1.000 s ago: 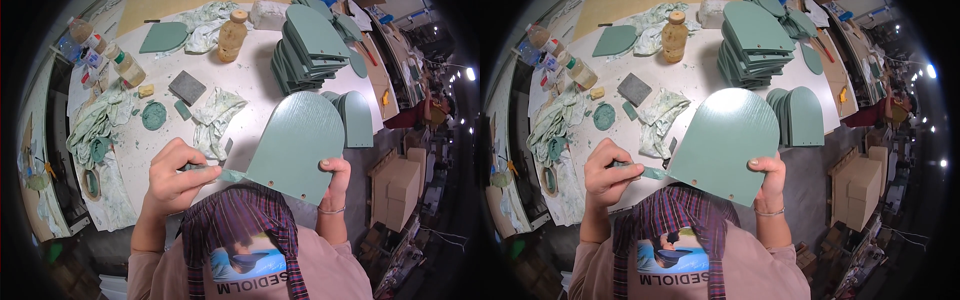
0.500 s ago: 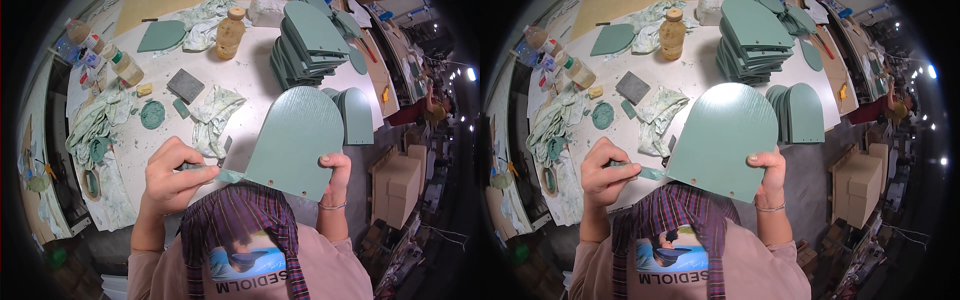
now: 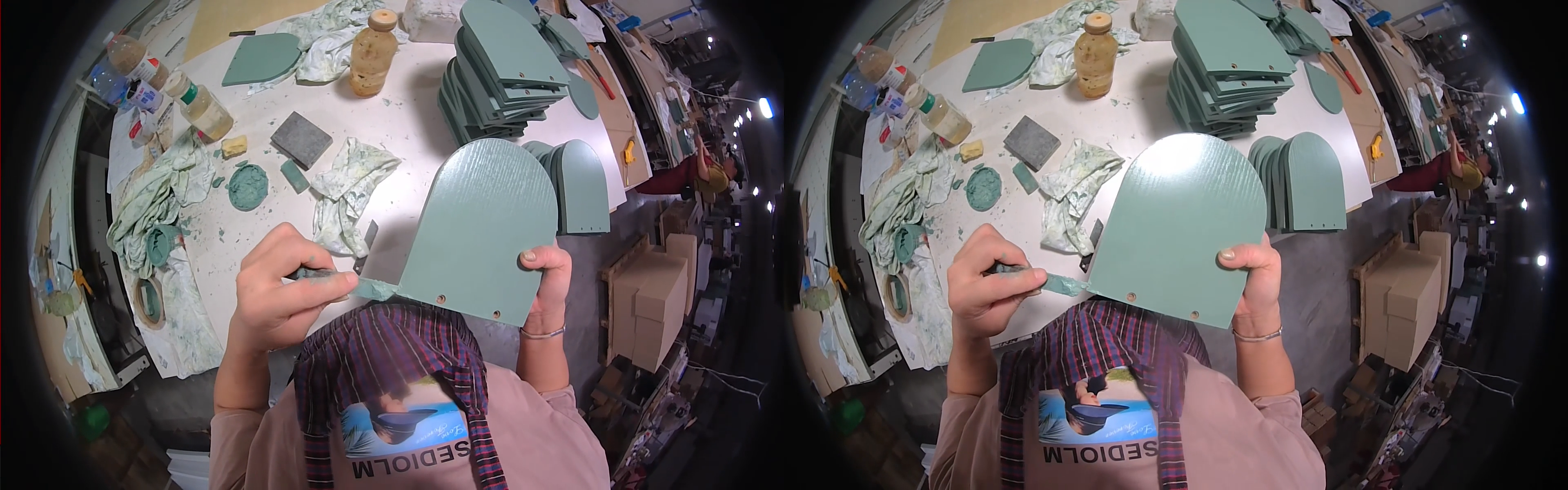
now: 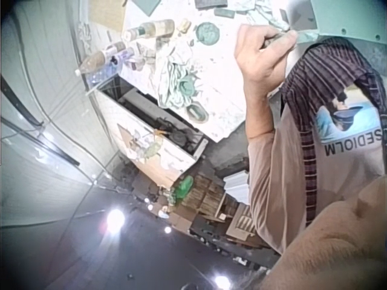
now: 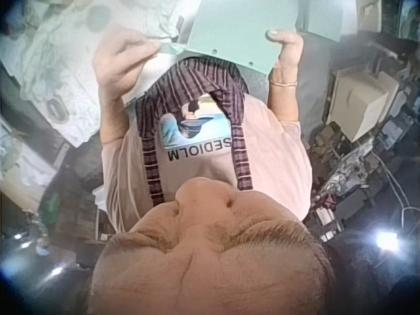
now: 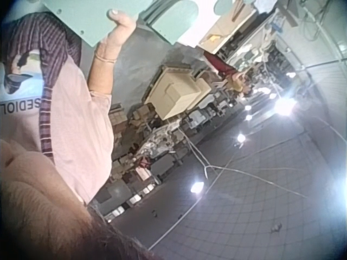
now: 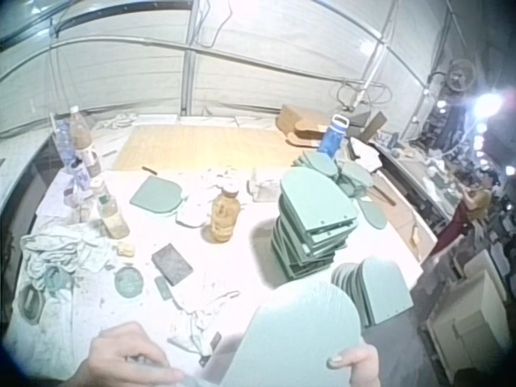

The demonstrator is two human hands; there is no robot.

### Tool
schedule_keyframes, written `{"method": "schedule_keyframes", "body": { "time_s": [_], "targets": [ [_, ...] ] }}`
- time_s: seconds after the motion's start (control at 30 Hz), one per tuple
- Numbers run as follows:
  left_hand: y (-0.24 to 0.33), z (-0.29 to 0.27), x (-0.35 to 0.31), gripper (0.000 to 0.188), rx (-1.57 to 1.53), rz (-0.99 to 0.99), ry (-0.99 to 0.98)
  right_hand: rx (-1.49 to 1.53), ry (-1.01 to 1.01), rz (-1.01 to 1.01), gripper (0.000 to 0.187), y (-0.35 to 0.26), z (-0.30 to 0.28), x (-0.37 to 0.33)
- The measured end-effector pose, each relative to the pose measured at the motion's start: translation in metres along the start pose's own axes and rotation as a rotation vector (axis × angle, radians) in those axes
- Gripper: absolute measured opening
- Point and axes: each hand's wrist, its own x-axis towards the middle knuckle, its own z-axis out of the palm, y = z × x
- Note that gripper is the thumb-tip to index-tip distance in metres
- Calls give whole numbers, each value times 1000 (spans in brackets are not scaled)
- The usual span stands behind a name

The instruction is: The person applies a green substance to the edges of curved panels using a small applicator, wipes the surfaces with a cloth, and sands the edges with a block.

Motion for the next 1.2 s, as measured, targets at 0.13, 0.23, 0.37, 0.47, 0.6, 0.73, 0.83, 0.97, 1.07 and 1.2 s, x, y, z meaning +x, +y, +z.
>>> {"method": "schedule_keyframes", "body": {
  "time_s": [0.13,0.23,0.37,0.47,0.6,0.73,0.83,0.97,1.07,1.2],
  "targets": [
    [-1,2,1,30,2,-13,13,26,5,-14,82,1,7,-1],
    [-1,1,2,29,-48,-19,4,47,110,-49,82,4,11,-2],
    [-4,2,0,29,-107,-48,-26,28,83,-36,83,2,15,-2],
    [-5,2,-1,28,-137,-63,-32,2,34,-27,83,1,8,0],
    [-5,-1,-2,26,-147,-69,-58,-9,-25,-7,84,-1,5,1],
    [-6,0,-1,24,-153,-71,-39,-12,-25,-2,84,-1,6,0],
    [-5,0,2,25,-133,-73,-52,-10,-24,-6,84,0,5,1],
    [-4,-2,3,25,-150,-80,-70,-32,-22,-11,85,-1,6,1],
    [-6,-1,3,25,-143,-81,-47,-25,-18,-10,86,0,7,0],
    [-6,-2,2,27,-160,-86,-74,-27,-20,-1,86,-1,12,-1]
  ]
}}
